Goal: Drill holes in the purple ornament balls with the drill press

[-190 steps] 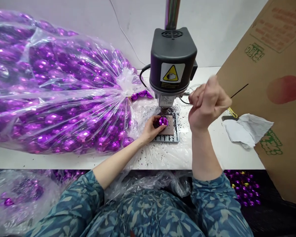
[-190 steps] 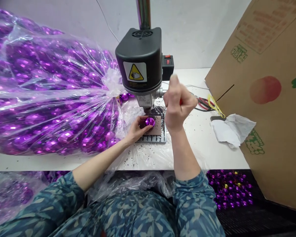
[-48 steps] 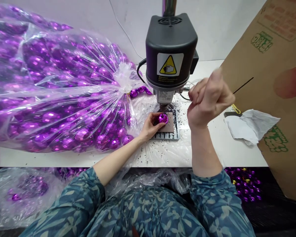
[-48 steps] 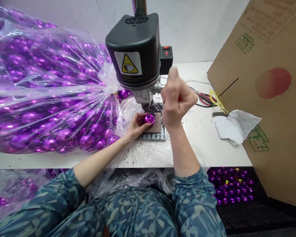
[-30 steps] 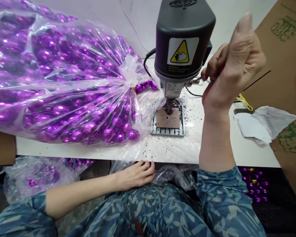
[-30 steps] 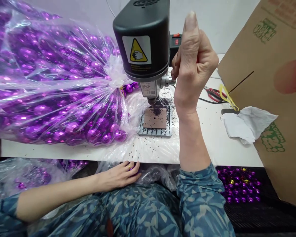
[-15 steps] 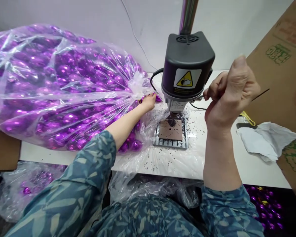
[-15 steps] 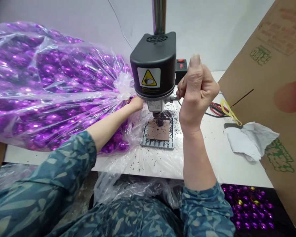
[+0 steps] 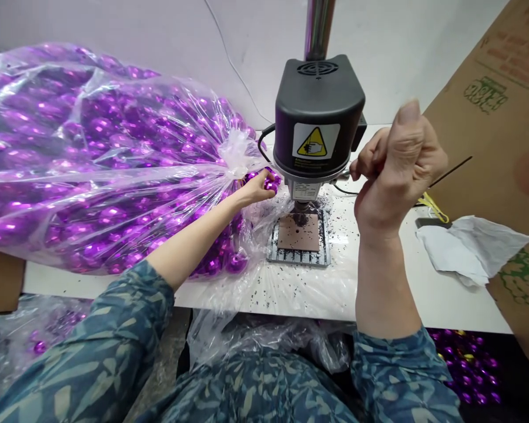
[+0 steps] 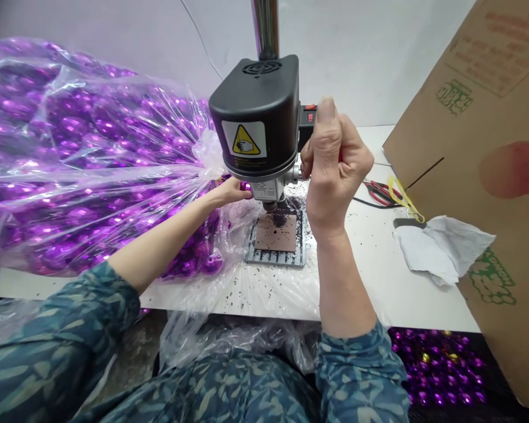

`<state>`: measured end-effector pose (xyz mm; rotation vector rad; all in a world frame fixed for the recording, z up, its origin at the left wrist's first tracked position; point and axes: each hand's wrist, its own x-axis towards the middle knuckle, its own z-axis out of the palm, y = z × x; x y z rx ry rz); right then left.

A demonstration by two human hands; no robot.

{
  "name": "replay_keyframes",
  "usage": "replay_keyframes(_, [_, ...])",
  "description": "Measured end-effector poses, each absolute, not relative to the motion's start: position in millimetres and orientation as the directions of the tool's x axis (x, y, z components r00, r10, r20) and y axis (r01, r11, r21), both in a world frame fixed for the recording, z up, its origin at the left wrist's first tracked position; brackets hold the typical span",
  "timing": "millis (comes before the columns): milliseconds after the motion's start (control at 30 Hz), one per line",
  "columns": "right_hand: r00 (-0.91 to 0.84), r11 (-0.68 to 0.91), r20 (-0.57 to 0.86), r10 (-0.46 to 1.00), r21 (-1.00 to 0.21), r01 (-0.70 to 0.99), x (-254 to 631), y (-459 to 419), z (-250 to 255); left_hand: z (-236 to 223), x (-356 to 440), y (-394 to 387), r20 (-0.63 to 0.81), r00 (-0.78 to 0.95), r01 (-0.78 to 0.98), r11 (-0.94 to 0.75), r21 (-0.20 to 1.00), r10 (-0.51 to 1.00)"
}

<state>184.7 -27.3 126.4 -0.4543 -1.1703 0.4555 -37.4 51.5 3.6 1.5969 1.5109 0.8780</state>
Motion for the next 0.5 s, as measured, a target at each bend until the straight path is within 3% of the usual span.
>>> replay_keyframes(200, [0.321,0.819,0.759,0.567,-0.560,-0.125,185,-26,125,23,-29,-34,-0.123,0.003,0.121,0.122,0.985,0.992])
replay_keyframes(367, [0.328,0.820,0.761,0.560,-0.566,-0.088,184,-25,124,1,-11,-71,-0.200,0.105,-0.252,0.221,0.942,0.974])
replay_keyframes(500, [0.319,0.820,0.771,0.551,-0.572,-0.035,184,-25,123,-25,4,-70,-0.128,0.087,-0.253,0.146,0.956,0.988])
